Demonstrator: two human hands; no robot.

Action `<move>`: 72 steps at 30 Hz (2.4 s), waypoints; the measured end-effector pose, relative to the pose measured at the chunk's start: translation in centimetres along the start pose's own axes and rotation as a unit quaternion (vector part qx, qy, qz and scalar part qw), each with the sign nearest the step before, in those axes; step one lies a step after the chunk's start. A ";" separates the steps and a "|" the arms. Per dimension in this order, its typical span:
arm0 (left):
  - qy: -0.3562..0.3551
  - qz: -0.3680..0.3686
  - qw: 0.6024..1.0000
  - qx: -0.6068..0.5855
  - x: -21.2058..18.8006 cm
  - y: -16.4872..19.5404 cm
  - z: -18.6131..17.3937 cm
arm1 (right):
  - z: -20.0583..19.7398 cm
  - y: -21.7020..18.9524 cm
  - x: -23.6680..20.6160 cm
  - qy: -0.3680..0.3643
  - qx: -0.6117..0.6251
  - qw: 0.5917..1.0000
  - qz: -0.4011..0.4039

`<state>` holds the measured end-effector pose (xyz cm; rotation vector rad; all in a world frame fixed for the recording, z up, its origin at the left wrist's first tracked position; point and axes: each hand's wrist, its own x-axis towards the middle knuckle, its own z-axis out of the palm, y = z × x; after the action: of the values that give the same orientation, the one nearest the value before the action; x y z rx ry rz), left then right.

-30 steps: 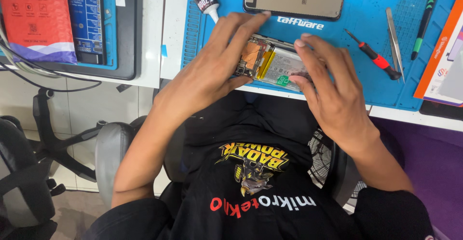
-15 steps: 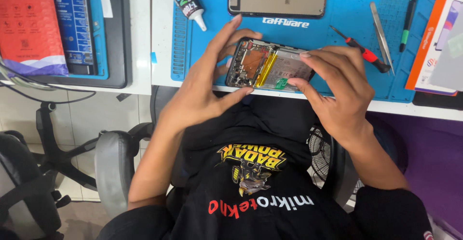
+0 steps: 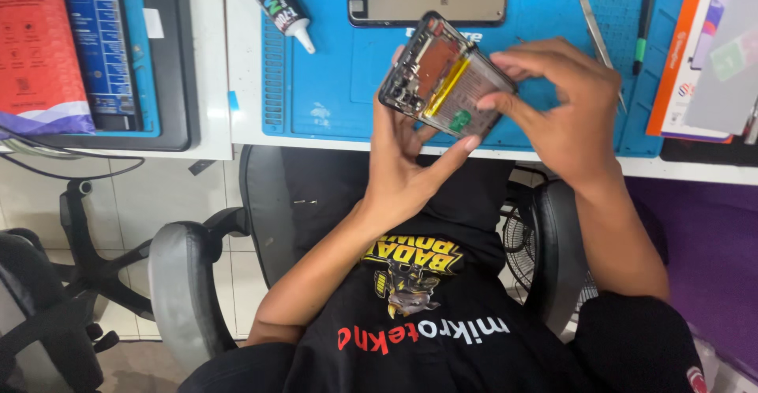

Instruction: The person works on a disassembled smartphone at a repair bench, pressing and prying the battery inside the phone frame by hand, then fitting the battery and pressing the frame together. They then power the phone on and hold it while the screen boots, checking the display.

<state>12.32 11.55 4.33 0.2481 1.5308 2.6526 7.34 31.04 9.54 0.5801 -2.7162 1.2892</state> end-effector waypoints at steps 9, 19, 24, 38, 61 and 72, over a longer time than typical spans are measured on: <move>-0.050 -0.029 0.998 -0.039 2.0 2.7 0.3 | -3.4 -1.3 -2.6 -0.033 0.218 0.970 0.103; -0.105 -0.060 0.987 -0.106 -2.1 4.7 1.8 | -3.6 -6.1 -6.1 0.059 0.247 0.960 0.117; -0.104 -0.064 0.990 -0.072 -3.7 5.5 1.7 | -2.4 -7.6 -7.3 0.093 0.222 0.962 0.127; -0.154 -0.064 0.986 0.031 -4.3 9.5 -0.7 | 0.8 -9.4 -10.1 0.160 0.216 0.955 0.126; -0.151 -0.067 0.985 0.051 -4.2 9.6 -2.4 | 2.9 -9.1 -10.8 0.163 0.232 0.954 0.101; -0.167 0.022 0.971 0.169 -5.3 7.6 -2.2 | 2.0 -9.8 -6.2 0.131 0.234 0.959 0.087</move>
<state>17.26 5.06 9.28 0.7135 1.8571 2.2109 16.89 25.81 13.98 0.1765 -2.2913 1.9197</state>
